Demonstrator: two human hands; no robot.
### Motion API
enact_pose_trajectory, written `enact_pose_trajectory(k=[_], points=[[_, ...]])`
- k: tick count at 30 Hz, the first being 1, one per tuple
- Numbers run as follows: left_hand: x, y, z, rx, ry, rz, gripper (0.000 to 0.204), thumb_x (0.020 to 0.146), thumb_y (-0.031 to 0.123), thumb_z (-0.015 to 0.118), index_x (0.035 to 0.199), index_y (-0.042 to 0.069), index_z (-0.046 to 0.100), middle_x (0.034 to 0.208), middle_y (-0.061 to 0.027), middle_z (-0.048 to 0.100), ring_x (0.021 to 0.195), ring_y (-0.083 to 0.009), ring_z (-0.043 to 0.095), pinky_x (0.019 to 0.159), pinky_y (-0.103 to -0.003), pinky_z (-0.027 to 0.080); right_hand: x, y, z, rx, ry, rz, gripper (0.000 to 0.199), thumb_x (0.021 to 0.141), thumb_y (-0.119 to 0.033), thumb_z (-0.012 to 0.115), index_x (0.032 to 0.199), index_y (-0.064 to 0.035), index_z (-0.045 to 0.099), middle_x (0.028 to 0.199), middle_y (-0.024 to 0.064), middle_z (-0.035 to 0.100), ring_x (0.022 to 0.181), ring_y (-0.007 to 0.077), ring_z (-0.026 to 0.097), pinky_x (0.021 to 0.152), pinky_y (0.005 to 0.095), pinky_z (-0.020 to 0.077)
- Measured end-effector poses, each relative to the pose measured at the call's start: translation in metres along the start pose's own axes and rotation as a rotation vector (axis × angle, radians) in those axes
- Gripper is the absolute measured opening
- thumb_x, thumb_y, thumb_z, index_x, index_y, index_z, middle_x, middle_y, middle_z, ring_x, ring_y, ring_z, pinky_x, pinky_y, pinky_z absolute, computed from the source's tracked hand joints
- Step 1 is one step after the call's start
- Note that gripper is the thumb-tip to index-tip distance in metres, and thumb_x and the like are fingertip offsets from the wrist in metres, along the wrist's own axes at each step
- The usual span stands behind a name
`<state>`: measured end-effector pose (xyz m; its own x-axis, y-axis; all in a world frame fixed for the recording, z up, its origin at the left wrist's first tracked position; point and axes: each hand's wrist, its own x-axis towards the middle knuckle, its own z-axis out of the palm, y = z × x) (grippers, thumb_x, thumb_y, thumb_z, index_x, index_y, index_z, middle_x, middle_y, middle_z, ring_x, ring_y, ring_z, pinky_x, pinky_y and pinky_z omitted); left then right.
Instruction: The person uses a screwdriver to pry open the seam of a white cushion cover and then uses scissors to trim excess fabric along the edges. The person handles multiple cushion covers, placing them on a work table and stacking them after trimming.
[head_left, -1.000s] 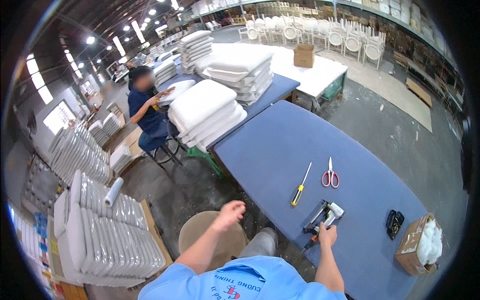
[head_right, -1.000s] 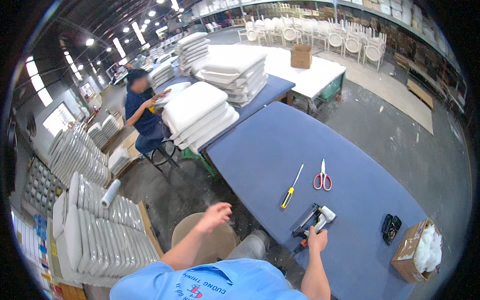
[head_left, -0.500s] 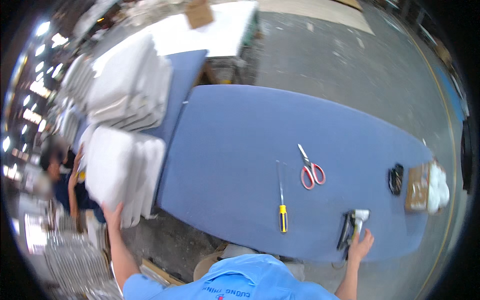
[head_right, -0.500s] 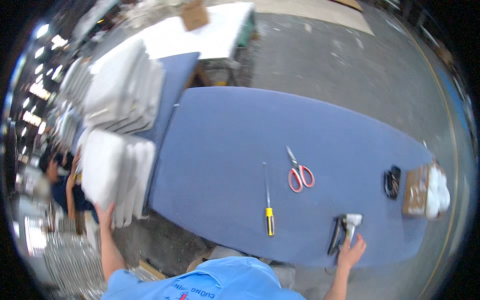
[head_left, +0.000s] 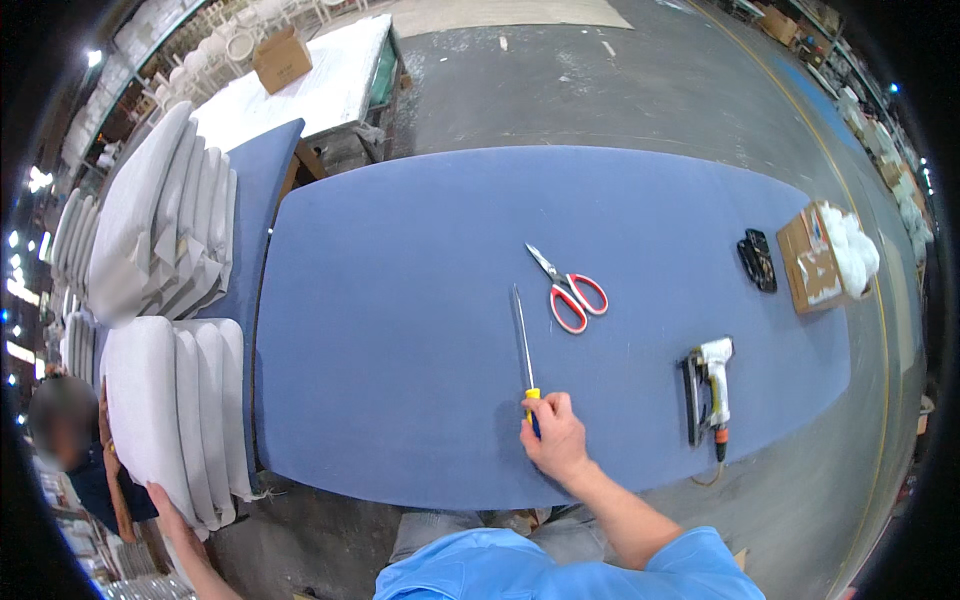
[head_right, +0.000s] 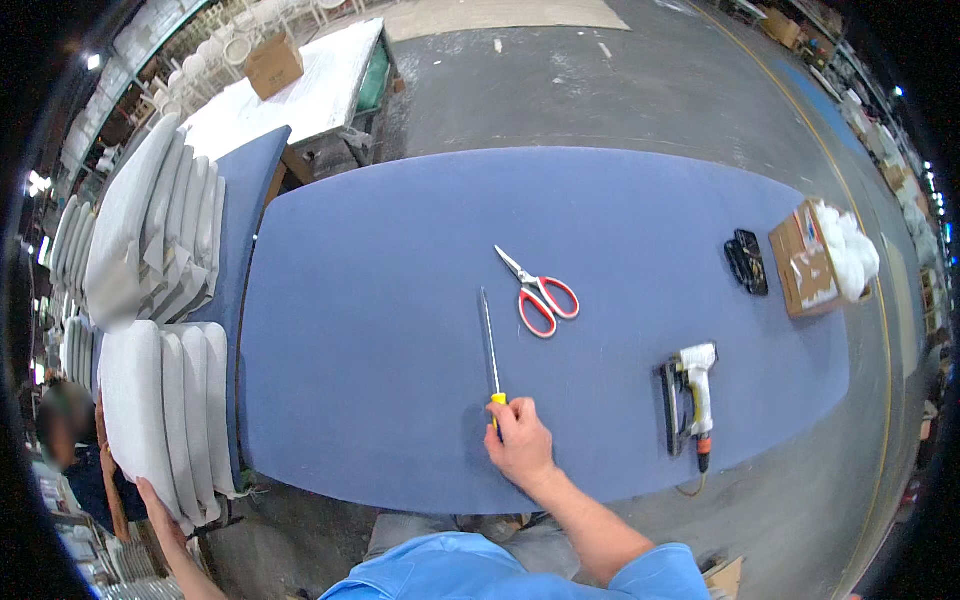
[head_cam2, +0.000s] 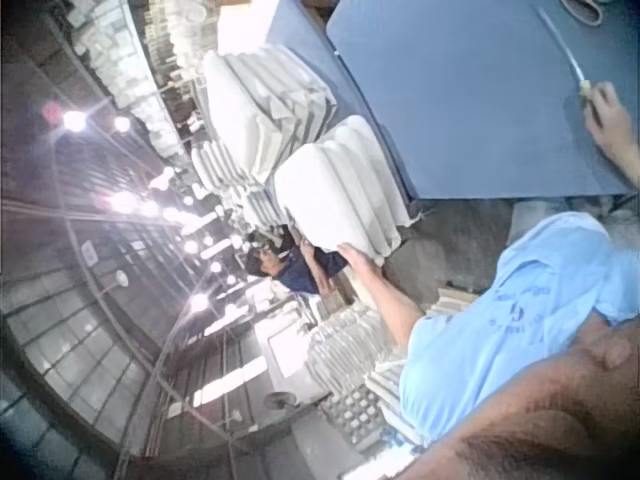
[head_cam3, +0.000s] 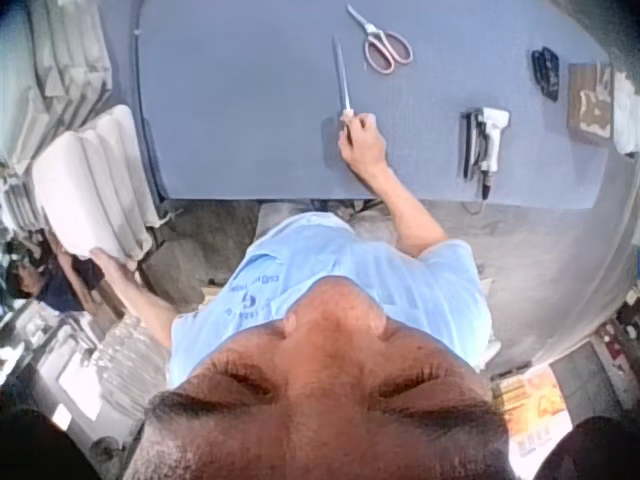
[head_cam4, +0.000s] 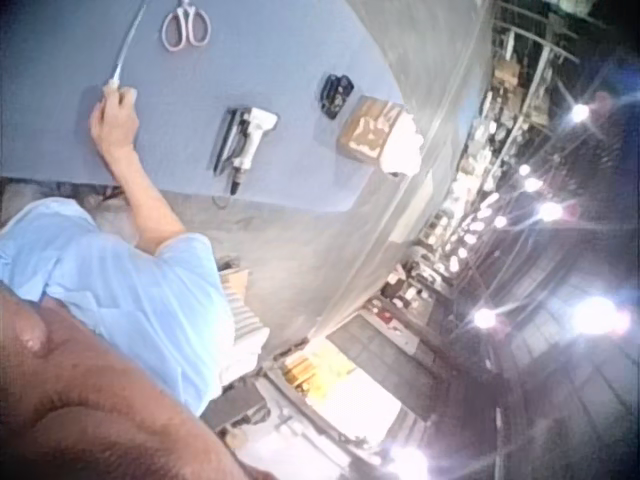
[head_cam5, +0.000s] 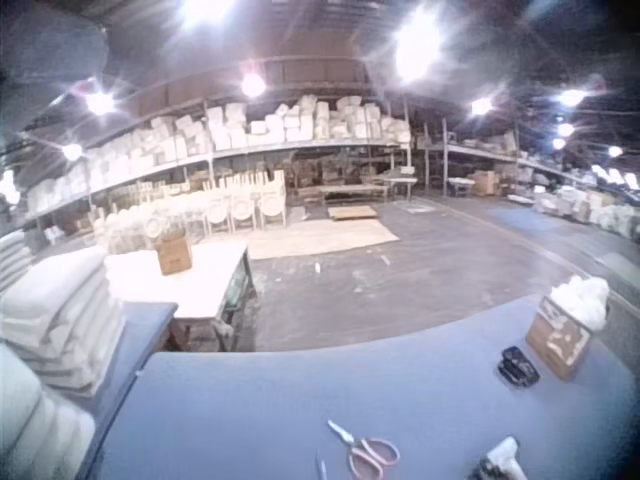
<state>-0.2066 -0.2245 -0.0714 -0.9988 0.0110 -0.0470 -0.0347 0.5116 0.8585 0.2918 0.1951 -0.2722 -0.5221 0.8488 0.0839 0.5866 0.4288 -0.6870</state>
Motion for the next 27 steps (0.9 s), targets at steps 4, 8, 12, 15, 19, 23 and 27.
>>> enact_pose_trajectory(k=[4,8,12,15,19,23,27], points=[[0.012,-0.020,-0.006,0.057,0.066,0.188,0.089,0.106,0.062,0.050,0.168,0.005,0.023,0.174,-0.0117,0.025,0.157,-0.0273,0.029,0.127,-0.041,0.024,-0.029,0.014,-0.013,-0.011,0.135,-0.151,0.036,0.083,-0.009,0.076,0.118,-0.0108,0.069,0.109,0.0138,0.058,0.086,0.0321,0.067,0.072,0.0432,0.0595],[0.011,-0.043,-0.009,-0.204,0.052,0.172,0.088,0.103,0.058,0.059,0.166,0.005,0.029,0.170,-0.0164,0.031,0.151,-0.0316,0.035,0.123,-0.044,0.030,-0.064,0.038,-0.047,-0.177,0.356,-0.067,0.035,0.082,-0.005,0.074,0.116,-0.0096,0.068,0.110,0.0150,0.058,0.095,0.0353,0.066,0.078,0.0452,0.0583],[0.026,-0.055,-0.058,-0.411,-0.005,-0.007,0.089,0.094,0.054,0.073,0.163,0.014,0.034,0.152,-0.0207,0.048,0.129,-0.0351,0.053,0.106,-0.046,0.043,-0.070,0.061,-0.093,-0.347,0.400,0.041,0.033,0.081,-0.008,0.076,0.114,-0.0079,0.067,0.112,0.0160,0.058,0.098,0.0375,0.065,0.083,0.0481,0.0559],[0.044,-0.066,-0.071,-0.681,-0.039,-0.218,0.073,0.092,0.049,0.077,0.149,0.013,0.048,0.133,-0.0139,0.058,0.108,-0.0260,0.055,0.091,-0.045,0.050,-0.062,0.062,-0.109,-0.567,0.386,-0.063,0.030,0.084,-0.014,0.077,0.112,-0.0068,0.068,0.113,0.0160,0.061,0.103,0.0381,0.064,0.089,0.0478,0.0527],[0.057,-0.070,-0.060,-0.882,0.010,-0.240,0.066,0.093,0.040,0.080,0.147,0.015,0.052,0.124,-0.0075,0.060,0.115,-0.0279,0.053,0.093,-0.058,0.056,0.027,0.029,-0.090,-0.365,0.367,-0.123,0.025,0.091,-0.015,0.071,0.115,-0.0058,0.069,0.117,0.0164,0.064,0.113,0.0390,0.062,0.094,0.0489,0.0508],[0.065,-0.069,-0.048,-0.972,-0.092,-0.250,0.070,0.094,0.038,0.080,0.149,0.010,0.049,0.136,-0.0146,0.060,0.127,-0.0351,0.057,0.103,-0.064,0.053,0.114,0.027,-0.067,-0.430,0.373,-0.127,0.026,0.095,-0.020,0.068,0.117,-0.0065,0.067,0.119,0.0185,0.065,0.114,0.0403,0.063,0.096,0.0496,0.0522],[0.050,-0.073,-0.073,-0.917,-0.037,-0.246,0.069,0.097,0.037,0.076,0.150,0.003,0.047,0.145,-0.0206,0.058,0.128,-0.0384,0.062,0.102,-0.063,0.054,0.155,0.009,-0.034,-0.501,0.127,0.139,0.030,0.096,-0.027,0.068,0.120,-0.0086,0.065,0.118,0.0193,0.066,0.111,0.0422,0.065,0.096,0.0512,0.0536]])
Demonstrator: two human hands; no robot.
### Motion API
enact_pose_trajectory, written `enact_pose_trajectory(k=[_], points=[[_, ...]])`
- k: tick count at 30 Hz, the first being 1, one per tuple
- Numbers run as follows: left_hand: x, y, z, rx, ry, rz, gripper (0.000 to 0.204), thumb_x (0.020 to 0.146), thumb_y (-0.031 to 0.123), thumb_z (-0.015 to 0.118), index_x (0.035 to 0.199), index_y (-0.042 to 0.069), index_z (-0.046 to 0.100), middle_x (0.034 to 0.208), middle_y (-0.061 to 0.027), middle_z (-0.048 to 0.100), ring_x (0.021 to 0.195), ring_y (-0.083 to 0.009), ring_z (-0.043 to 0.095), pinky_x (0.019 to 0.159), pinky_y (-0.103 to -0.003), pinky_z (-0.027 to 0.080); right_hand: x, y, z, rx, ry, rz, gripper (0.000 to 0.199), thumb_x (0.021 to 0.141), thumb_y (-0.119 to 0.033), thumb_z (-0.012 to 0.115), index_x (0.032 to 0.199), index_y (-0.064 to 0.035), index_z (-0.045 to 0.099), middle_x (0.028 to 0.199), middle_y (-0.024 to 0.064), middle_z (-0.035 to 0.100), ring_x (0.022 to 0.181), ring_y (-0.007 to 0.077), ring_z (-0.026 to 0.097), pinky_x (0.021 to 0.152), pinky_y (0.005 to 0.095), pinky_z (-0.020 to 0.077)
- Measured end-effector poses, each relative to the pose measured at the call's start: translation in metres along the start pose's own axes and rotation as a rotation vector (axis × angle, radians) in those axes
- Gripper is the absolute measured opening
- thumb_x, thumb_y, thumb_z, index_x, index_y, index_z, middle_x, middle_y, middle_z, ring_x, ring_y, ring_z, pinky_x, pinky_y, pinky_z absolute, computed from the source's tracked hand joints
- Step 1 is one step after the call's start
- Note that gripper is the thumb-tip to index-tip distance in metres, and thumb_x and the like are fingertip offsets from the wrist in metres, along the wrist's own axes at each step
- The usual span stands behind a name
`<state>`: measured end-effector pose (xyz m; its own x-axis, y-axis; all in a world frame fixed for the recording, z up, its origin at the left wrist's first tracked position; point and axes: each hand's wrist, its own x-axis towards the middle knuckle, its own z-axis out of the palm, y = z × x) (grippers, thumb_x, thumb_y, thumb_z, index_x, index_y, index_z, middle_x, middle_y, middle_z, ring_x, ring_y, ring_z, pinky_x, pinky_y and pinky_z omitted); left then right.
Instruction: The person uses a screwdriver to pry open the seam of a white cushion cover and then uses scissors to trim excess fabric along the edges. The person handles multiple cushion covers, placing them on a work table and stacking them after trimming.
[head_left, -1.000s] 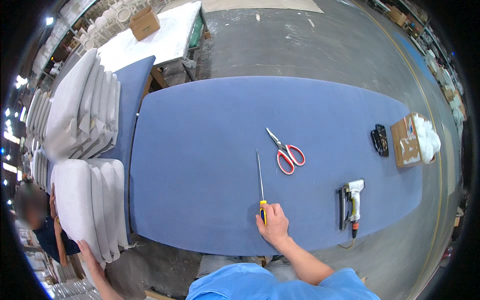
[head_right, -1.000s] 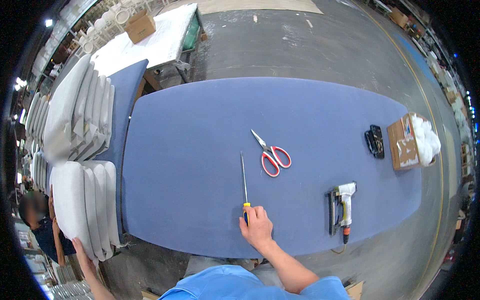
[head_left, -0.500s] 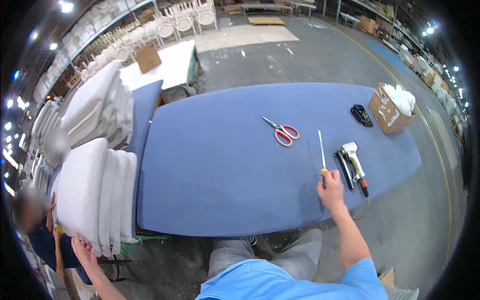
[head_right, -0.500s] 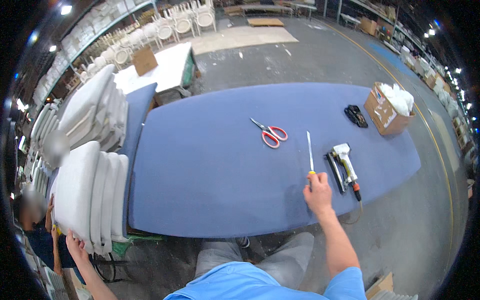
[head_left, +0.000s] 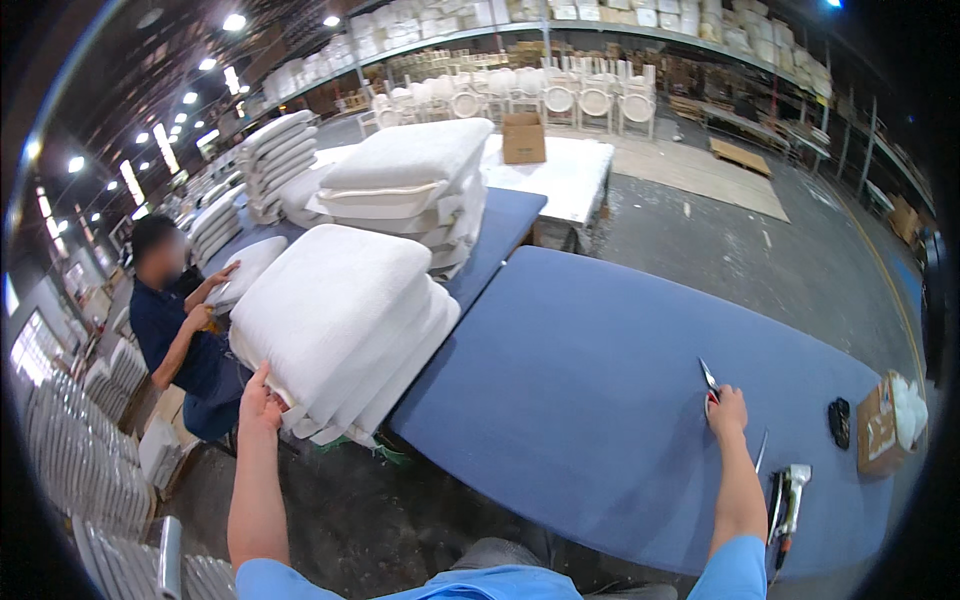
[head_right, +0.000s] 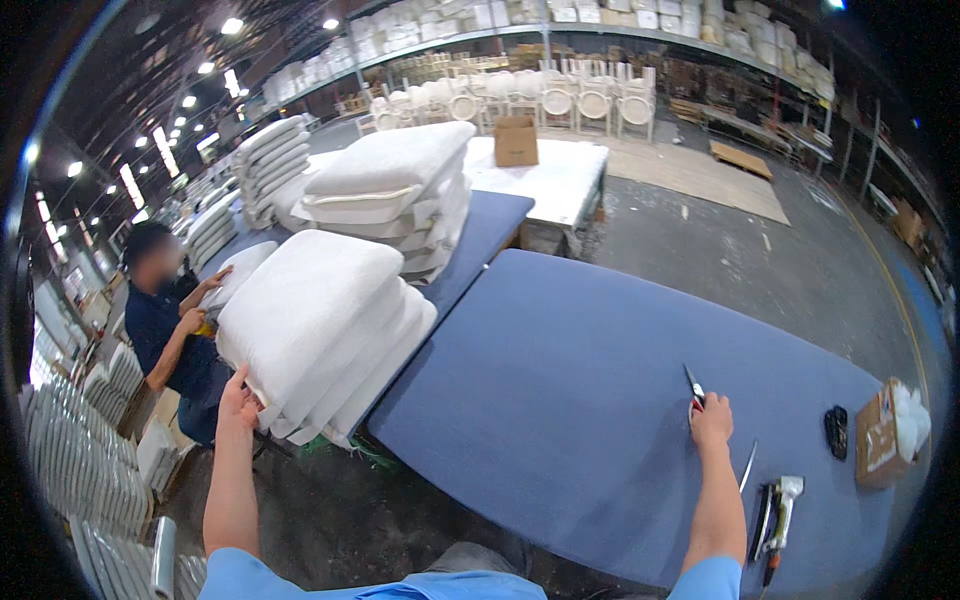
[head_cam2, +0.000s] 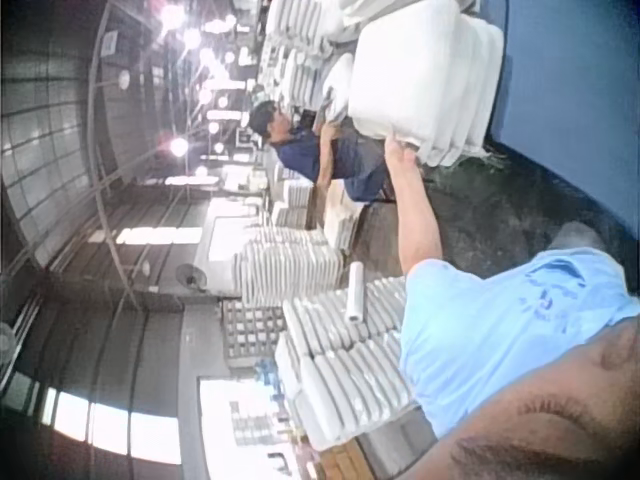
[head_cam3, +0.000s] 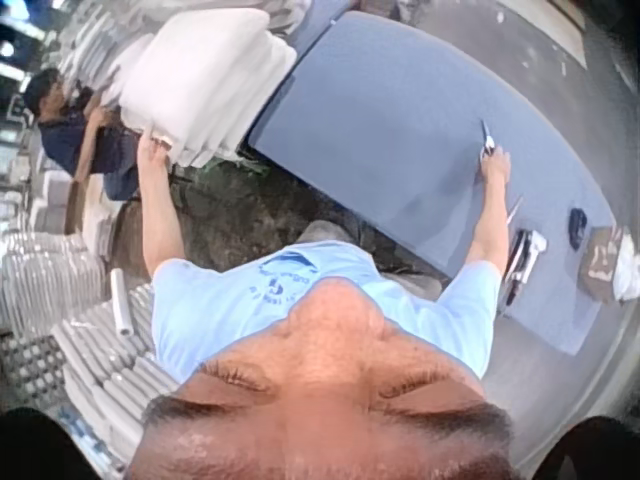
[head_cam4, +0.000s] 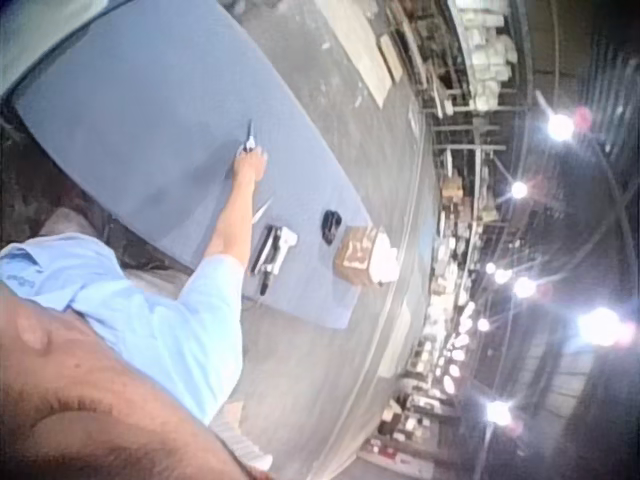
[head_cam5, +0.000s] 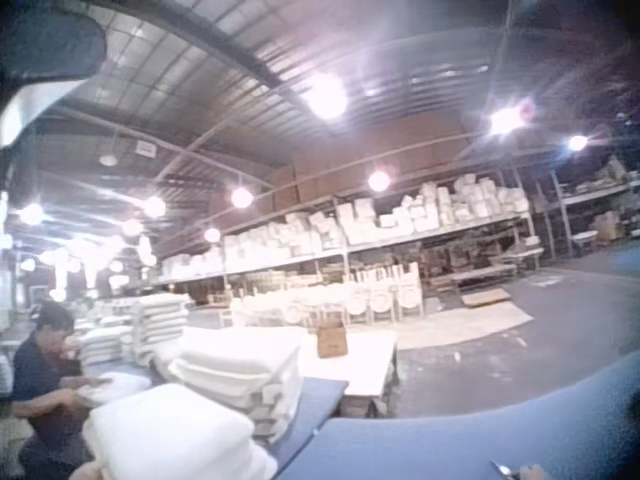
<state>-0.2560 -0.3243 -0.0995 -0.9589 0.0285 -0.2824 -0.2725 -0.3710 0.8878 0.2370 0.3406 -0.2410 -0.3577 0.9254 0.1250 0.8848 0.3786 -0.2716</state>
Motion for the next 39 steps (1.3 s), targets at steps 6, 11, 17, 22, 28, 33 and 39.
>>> enact_pose_trajectory(k=[6,11,17,22,28,33,39], points=[[-0.016,-0.016,0.059,-0.098,-0.280,-0.011,0.077,0.092,0.059,0.076,0.140,0.001,0.057,0.130,-0.0152,0.068,0.117,-0.0331,0.067,0.100,-0.045,0.057,-0.020,0.050,-0.018,-0.100,-0.078,0.078,0.029,0.093,-0.028,0.071,0.112,-0.0071,0.065,0.115,0.0209,0.066,0.104,0.0432,0.067,0.090,0.0540,0.0535],[-0.025,-0.047,0.172,-0.059,-0.302,-0.217,0.064,0.087,0.066,0.077,0.114,0.009,0.065,0.087,-0.0074,0.070,0.063,-0.0185,0.060,0.056,-0.034,0.050,-0.086,0.111,-0.029,0.085,0.325,-0.047,0.027,0.090,-0.016,0.077,0.112,-0.0042,0.069,0.100,0.0167,0.071,0.094,0.0344,0.070,0.081,0.0461,0.0555],[-0.042,-0.080,0.219,-0.108,-0.125,-0.122,0.045,0.093,0.053,0.074,0.073,0.016,0.058,0.059,-0.0015,0.058,0.048,-0.0139,0.051,0.046,-0.032,0.036,-0.145,0.041,-0.004,0.883,-0.029,-0.035,0.022,0.095,-0.016,0.075,0.112,-0.0023,0.072,0.097,0.0084,0.073,0.084,0.0160,0.069,0.076,0.0319,0.0560],[-0.120,-0.129,0.217,-0.125,-0.208,-0.130,0.034,0.095,0.046,0.075,0.090,0.015,0.062,0.061,-0.0012,0.056,0.049,-0.0143,0.053,0.042,-0.031,0.040,-0.188,-0.053,-0.013,1.436,-0.588,0.165,0.050,0.106,-0.048,0.062,0.130,-0.0046,0.067,0.106,0.0089,0.073,0.093,0.0208,0.070,0.082,0.0387,0.0594],[-0.289,-0.208,0.138,-0.053,-0.508,-0.305,0.033,0.102,0.040,0.068,0.107,0.008,0.064,0.071,-0.0071,0.063,0.054,-0.0197,0.060,0.044,-0.035,0.049,-0.205,-0.128,-0.009,2.323,-1.177,0.123,0.080,0.098,-0.068,0.059,0.145,-0.0032,0.057,0.126,0.0196,0.070,0.116,0.0312,0.070,0.102,0.0500,0.0563],[-0.325,-0.261,0.085,0.259,-0.708,-0.442,0.040,0.102,0.045,0.067,0.103,0.005,0.069,0.079,-0.0102,0.069,0.064,-0.0198,0.065,0.059,-0.036,0.055,-0.238,-0.091,-0.017,2.040,-0.861,0.251,0.071,0.086,-0.033,0.079,0.139,0.0074,0.057,0.124,0.0188,0.071,0.110,0.0287,0.072,0.097,0.0447,0.0593],[-0.331,-0.317,0.115,0.407,-1.052,-0.633,0.050,0.104,0.051,0.063,0.113,0.002,0.070,0.089,-0.0107,0.072,0.074,-0.0196,0.067,0.065,-0.035,0.055,-0.249,0.010,-0.012,1.958,-0.597,0.393,0.064,0.089,-0.037,0.080,0.136,0.0035,0.063,0.124,0.0161,0.072,0.106,0.0236,0.072,0.088,0.0383,0.0601]])
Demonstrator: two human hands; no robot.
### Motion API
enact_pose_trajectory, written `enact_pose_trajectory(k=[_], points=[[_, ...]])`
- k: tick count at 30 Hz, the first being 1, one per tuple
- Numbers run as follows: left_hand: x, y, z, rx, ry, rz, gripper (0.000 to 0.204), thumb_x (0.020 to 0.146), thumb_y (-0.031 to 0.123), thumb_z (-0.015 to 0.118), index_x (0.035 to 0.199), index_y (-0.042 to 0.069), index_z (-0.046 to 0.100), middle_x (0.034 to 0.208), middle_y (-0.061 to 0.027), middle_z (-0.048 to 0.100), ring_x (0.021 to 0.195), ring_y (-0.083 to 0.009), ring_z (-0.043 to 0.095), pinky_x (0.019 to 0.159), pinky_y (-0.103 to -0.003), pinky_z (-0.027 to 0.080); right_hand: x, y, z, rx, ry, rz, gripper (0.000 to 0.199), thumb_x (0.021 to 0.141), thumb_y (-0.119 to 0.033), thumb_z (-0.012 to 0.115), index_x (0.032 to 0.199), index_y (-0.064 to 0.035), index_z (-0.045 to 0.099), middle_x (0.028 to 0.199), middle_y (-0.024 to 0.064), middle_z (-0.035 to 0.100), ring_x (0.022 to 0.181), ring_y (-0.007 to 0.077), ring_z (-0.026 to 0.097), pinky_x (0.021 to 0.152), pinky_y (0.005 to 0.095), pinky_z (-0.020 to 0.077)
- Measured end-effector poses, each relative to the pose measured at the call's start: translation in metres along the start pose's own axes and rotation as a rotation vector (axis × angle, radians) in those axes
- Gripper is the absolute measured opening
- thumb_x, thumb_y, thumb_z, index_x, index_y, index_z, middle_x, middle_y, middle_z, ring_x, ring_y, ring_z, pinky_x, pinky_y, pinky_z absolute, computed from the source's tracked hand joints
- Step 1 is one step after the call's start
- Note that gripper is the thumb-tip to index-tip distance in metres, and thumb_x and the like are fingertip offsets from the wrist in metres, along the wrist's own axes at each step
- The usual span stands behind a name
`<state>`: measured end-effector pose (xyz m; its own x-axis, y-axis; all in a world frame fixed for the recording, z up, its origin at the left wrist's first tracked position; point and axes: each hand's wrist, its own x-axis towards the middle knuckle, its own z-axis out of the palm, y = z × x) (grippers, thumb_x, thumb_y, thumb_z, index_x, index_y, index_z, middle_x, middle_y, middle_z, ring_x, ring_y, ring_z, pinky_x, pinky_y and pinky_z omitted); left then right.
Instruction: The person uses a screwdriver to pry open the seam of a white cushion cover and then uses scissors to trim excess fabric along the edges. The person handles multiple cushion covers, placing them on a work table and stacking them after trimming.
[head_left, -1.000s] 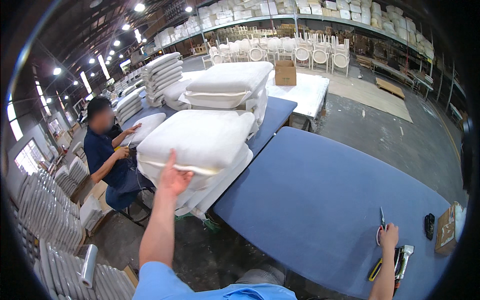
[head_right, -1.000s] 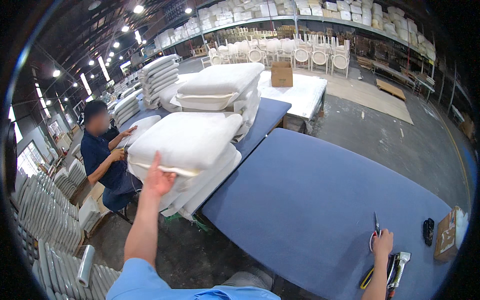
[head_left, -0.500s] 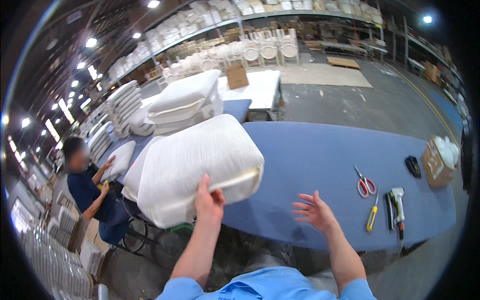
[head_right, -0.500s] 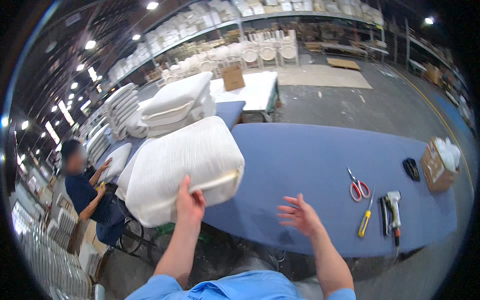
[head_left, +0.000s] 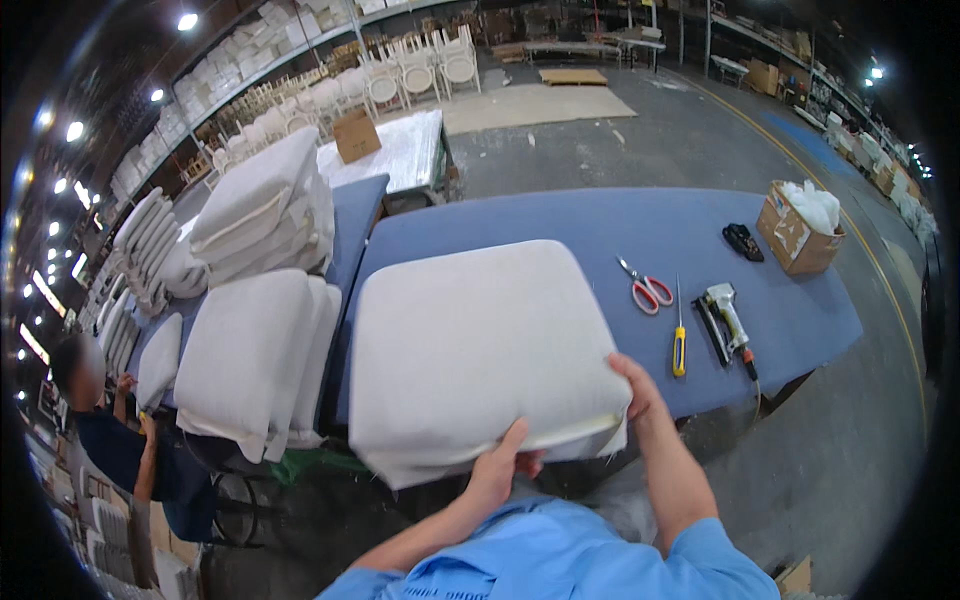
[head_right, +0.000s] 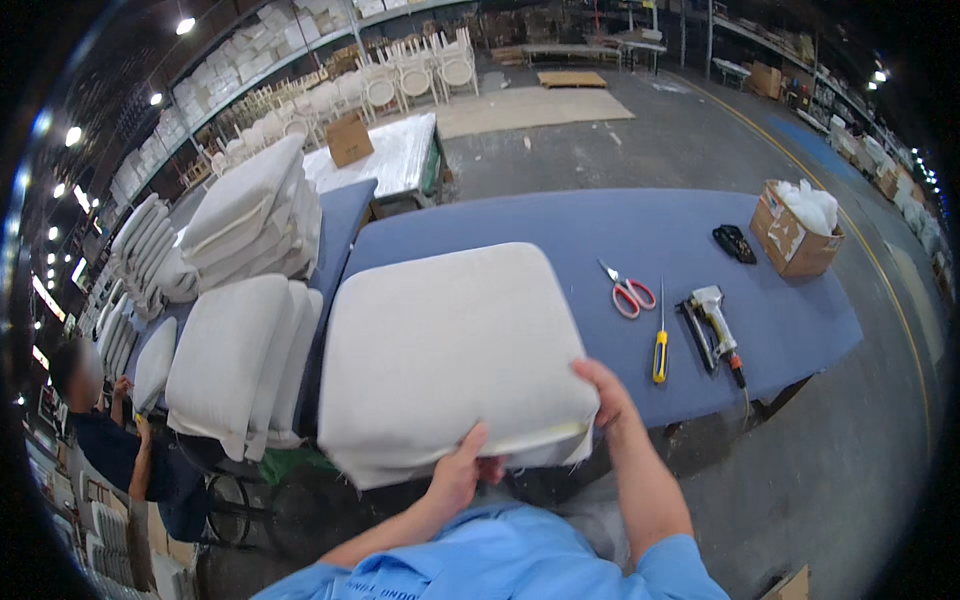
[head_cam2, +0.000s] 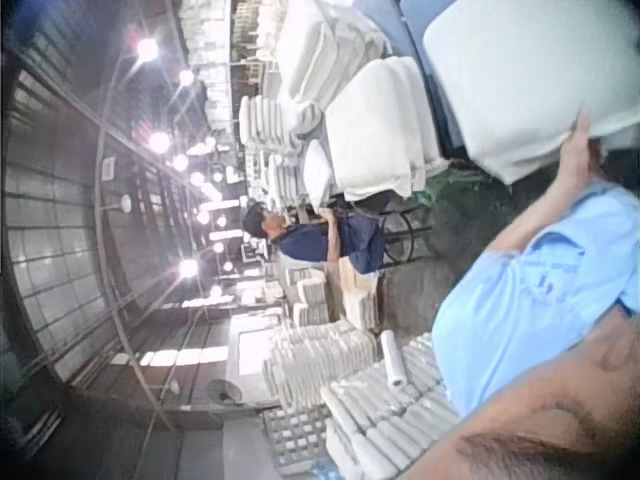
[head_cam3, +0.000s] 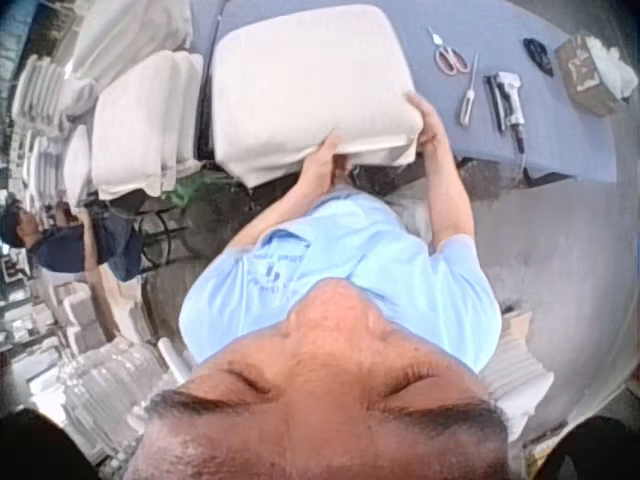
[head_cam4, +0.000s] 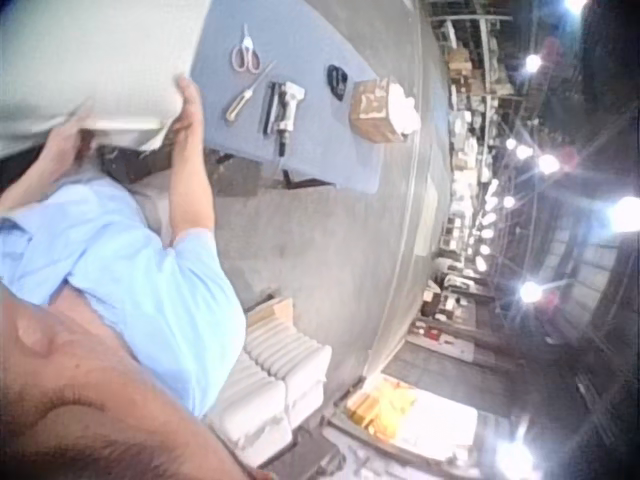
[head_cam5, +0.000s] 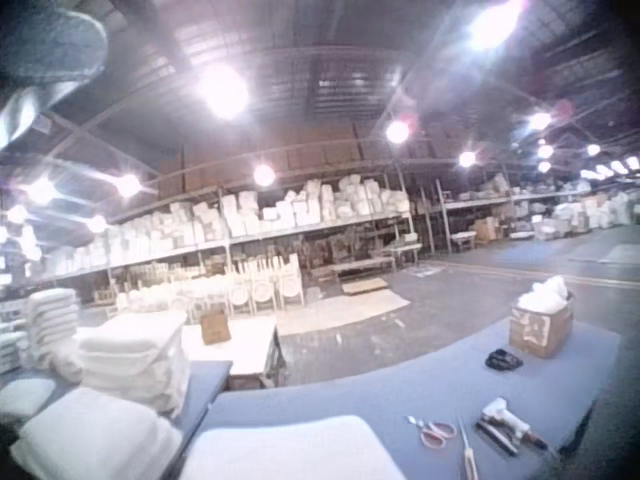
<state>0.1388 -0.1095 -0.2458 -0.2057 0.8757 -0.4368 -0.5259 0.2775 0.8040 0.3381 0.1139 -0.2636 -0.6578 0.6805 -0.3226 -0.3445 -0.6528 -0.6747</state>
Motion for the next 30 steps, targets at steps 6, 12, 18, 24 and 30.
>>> enact_pose_trajectory(k=[6,12,18,24,30], points=[[-0.009,-0.014,-0.018,0.577,-0.349,-0.098,0.043,0.107,0.027,0.063,0.143,0.004,0.060,0.113,-0.0086,0.074,0.092,-0.0130,0.069,0.081,-0.030,0.057,-0.031,-0.038,-0.046,-0.688,0.636,-0.483,0.022,0.100,-0.022,0.073,0.115,-0.0059,0.075,0.101,-0.0008,0.072,0.087,0.0074,0.064,0.071,0.0249,0.0500],[-0.072,-0.025,-0.109,0.429,0.264,0.057,0.027,0.107,0.025,0.063,0.119,0.004,0.073,0.099,-0.0068,0.076,0.081,-0.0112,0.068,0.072,-0.027,0.056,-0.039,0.004,-0.048,-0.802,0.526,-0.228,0.037,0.108,-0.033,0.063,0.127,-0.0024,0.071,0.103,0.0004,0.071,0.088,0.0085,0.063,0.076,0.0245,0.0503],[-0.054,-0.010,-0.152,0.252,0.645,0.270,0.040,0.104,0.020,0.065,0.140,0.004,0.061,0.120,-0.0094,0.071,0.099,-0.0136,0.066,0.084,-0.028,0.053,-0.004,0.016,-0.034,-1.111,0.536,-0.355,0.049,0.109,-0.039,0.058,0.123,0.0061,0.071,0.103,0.0047,0.073,0.096,0.0126,0.062,0.087,0.0307,0.0492],[-0.007,0.010,-0.144,0.414,0.456,0.411,0.051,0.096,0.001,0.067,0.145,0.000,0.056,0.130,-0.0121,0.068,0.112,-0.0187,0.066,0.098,-0.034,0.051,0.014,0.002,-0.035,-1.270,0.662,-0.334,0.058,0.104,-0.054,0.059,0.101,0.0015,0.075,0.085,0.0138,0.073,0.083,0.0217,0.066,0.078,0.0402,0.0511],[-0.010,0.031,-0.141,0.483,0.305,0.401,0.056,0.093,0.001,0.070,0.146,-0.001,0.053,0.124,-0.0114,0.069,0.108,-0.0175,0.067,0.097,-0.033,0.053,0.020,-0.008,-0.021,-1.311,0.787,-0.550,0.053,0.103,-0.048,0.062,0.090,0.0024,0.074,0.069,0.0154,0.069,0.068,0.0304,0.066,0.068,0.0443,0.0493]])
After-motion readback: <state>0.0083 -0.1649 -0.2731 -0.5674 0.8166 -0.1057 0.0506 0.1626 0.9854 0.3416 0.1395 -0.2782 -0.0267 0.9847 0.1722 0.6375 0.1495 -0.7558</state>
